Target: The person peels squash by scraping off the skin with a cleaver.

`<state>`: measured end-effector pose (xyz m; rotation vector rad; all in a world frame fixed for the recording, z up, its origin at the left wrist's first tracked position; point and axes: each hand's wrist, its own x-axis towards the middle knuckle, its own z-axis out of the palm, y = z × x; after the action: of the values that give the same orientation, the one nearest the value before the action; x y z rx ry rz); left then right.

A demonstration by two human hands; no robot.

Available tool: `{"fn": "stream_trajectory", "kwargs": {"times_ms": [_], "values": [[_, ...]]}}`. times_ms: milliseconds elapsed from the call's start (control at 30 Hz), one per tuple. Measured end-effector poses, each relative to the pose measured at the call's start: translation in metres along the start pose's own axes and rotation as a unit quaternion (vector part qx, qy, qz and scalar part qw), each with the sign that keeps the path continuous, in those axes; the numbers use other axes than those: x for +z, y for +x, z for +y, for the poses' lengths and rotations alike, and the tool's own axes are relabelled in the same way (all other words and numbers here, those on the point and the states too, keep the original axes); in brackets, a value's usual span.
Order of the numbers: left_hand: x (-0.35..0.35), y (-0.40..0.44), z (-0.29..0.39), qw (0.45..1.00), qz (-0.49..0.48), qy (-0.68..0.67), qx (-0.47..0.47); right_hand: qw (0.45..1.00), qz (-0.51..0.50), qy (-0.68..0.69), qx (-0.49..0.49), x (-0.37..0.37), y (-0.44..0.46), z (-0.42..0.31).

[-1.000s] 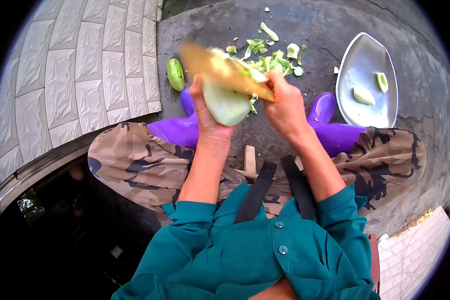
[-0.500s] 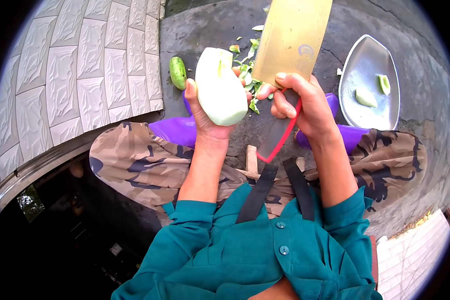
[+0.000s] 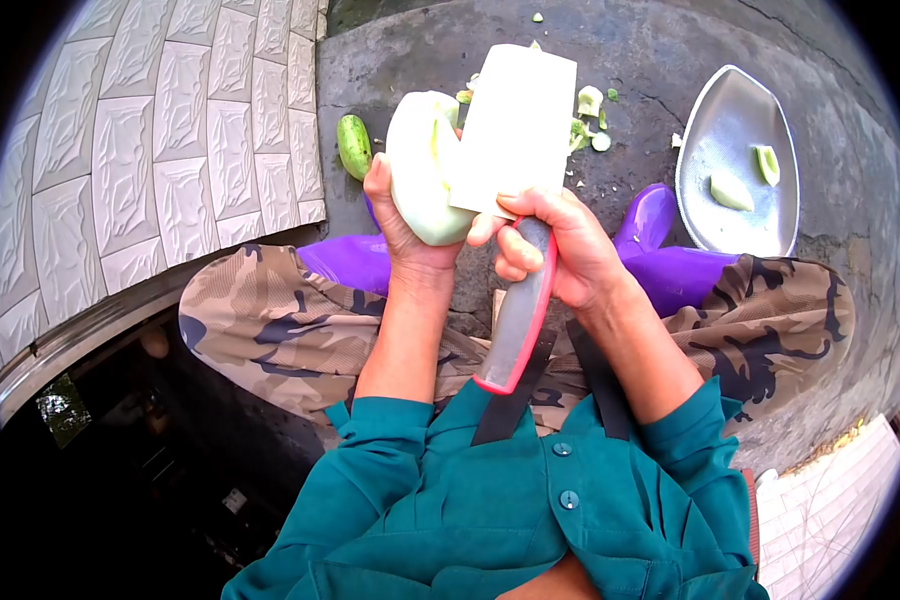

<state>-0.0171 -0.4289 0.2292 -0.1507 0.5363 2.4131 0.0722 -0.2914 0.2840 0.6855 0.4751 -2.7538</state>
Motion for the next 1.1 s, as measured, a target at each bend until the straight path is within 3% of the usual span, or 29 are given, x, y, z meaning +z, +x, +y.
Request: {"fn": "stream_trajectory", "kwargs": {"times_ms": [233, 333, 633, 833, 933, 1100], "values": [[-0.001, 0.001, 0.000, 1.000, 0.004, 0.015, 0.017, 1.000, 0.003, 0.003, -0.005, -0.003, 0.001, -0.002], [0.000, 0.001, -0.001, 0.999, -0.036, -0.023, -0.008, 1.000, -0.006, 0.015, -0.011, -0.005, 0.001, 0.004], [0.017, -0.002, -0.005, 0.992, 0.087, 0.070, 0.057, 0.999, -0.016, 0.012, -0.042, 0.000, 0.001, 0.009], [0.010, -0.003, -0.002, 1.000, 0.003, 0.008, -0.019, 0.999, -0.007, 0.002, -0.039, -0.005, 0.002, 0.008], [0.015, -0.004, -0.005, 0.997, 0.068, 0.032, -0.009, 0.999, -0.002, -0.012, -0.049, -0.003, 0.002, 0.009], [0.005, -0.003, 0.000, 0.999, -0.019, -0.001, -0.039, 0.996, 0.033, -0.026, -0.076, 0.005, 0.000, 0.009]]}}
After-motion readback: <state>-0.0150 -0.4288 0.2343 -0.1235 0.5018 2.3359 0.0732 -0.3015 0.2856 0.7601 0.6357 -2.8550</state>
